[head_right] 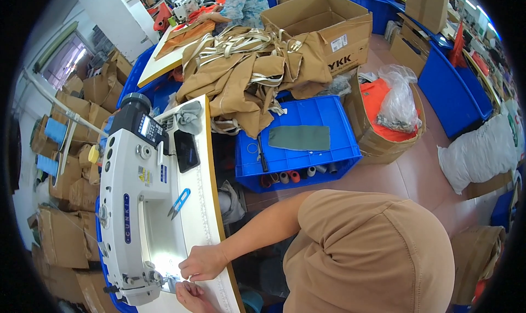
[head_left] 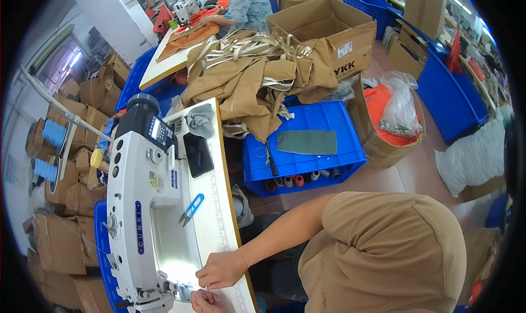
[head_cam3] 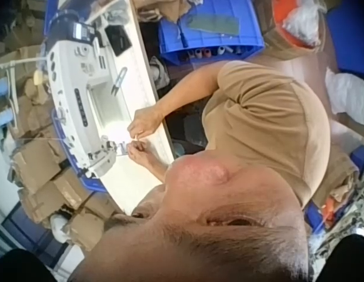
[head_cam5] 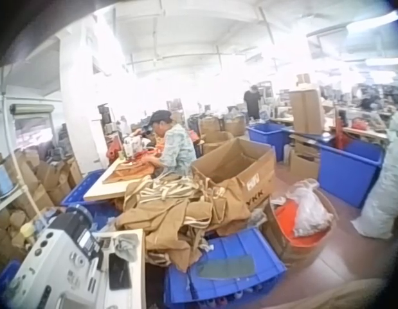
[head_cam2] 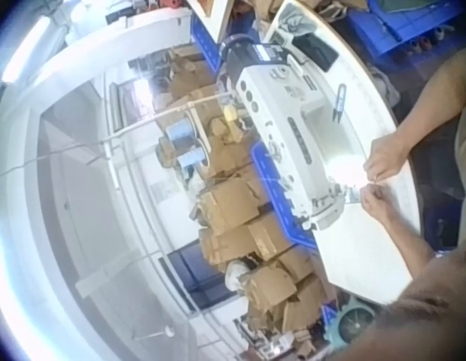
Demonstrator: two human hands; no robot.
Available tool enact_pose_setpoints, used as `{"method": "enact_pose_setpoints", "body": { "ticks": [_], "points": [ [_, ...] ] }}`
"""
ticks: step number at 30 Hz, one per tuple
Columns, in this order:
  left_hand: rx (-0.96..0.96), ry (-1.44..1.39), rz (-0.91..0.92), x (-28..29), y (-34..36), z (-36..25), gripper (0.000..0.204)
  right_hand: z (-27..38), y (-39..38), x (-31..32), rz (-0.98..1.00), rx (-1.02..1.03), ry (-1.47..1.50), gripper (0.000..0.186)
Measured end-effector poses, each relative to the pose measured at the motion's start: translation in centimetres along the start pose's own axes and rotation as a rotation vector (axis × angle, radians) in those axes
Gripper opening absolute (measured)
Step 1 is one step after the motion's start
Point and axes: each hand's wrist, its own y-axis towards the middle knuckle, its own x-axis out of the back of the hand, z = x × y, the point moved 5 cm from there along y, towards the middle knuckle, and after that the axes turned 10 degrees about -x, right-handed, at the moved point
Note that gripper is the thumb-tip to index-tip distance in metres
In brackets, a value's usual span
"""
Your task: The person is sewing and sorting materials for a leather fanny pack at an industrial sewing station.
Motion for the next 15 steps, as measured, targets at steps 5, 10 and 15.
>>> {"method": "enact_pose_setpoints", "body": {
  "ticks": [5,10,15],
  "points": [
    [-0.029,0.122,-0.033,0.4,0.4,0.3,0.033,-0.2,0.0,-0.1,-0.003,-0.012,-0.007,0.011],
    [0.019,0.098,-0.059,0.9,0.5,1.3,0.024,-0.2,0.0,0.1,-0.021,-0.015,-0.011,0.011],
    [-0.011,0.132,-0.059,1.5,0.9,2.0,0.019,-0.1,0.1,0.3,-0.028,-0.018,0.019,0.011]
  ]
}}
